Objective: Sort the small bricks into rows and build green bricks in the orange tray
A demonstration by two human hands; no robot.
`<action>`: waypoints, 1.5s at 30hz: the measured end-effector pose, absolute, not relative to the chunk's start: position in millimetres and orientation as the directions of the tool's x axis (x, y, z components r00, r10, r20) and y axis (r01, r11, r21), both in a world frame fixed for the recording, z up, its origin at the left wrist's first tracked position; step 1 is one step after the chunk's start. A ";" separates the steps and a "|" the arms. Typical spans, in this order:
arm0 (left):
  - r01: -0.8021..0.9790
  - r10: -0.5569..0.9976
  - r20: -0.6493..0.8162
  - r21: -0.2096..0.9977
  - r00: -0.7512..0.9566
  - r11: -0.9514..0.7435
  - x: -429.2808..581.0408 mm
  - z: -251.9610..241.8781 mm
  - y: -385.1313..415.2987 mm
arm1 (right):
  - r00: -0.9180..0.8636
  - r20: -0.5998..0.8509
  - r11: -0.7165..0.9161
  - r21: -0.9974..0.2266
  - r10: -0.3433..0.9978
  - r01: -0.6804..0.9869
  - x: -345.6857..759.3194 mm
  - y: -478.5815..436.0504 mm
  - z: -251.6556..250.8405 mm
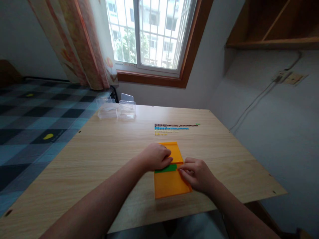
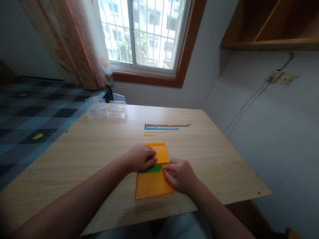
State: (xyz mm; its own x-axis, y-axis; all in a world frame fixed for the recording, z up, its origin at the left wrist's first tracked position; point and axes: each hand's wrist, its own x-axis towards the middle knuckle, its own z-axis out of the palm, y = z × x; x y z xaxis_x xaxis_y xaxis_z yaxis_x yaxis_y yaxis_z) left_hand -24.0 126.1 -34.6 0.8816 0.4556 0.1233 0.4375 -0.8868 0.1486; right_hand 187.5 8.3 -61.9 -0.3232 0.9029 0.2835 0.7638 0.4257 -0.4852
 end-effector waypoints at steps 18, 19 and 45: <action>0.454 0.470 0.098 0.148 0.877 -0.879 -23.1 -35.0 127.2 | -0.368 0.263 0.448 -0.410 0.892 0.794 185.6 11.2 -62.0; 0.456 0.472 0.096 0.149 0.876 -0.877 -23.2 -35.0 127.3 | -0.369 0.263 0.450 -0.412 0.891 0.793 185.4 11.3 -61.7; 0.234 0.937 0.310 0.911 0.160 -0.341 -48.0 -67.2 178.4 | 0.416 0.317 -0.312 -0.331 0.852 0.891 342.3 212.2 -50.7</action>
State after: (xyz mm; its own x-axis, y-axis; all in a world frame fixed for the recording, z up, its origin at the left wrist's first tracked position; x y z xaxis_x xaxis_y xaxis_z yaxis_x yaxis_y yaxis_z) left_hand -48.0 178.4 -67.2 0.1596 0.9372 0.3100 0.2336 -0.3410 0.9106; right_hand 342.3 212.2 -50.7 0.4162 0.8521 0.3173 0.8906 -0.3118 -0.3310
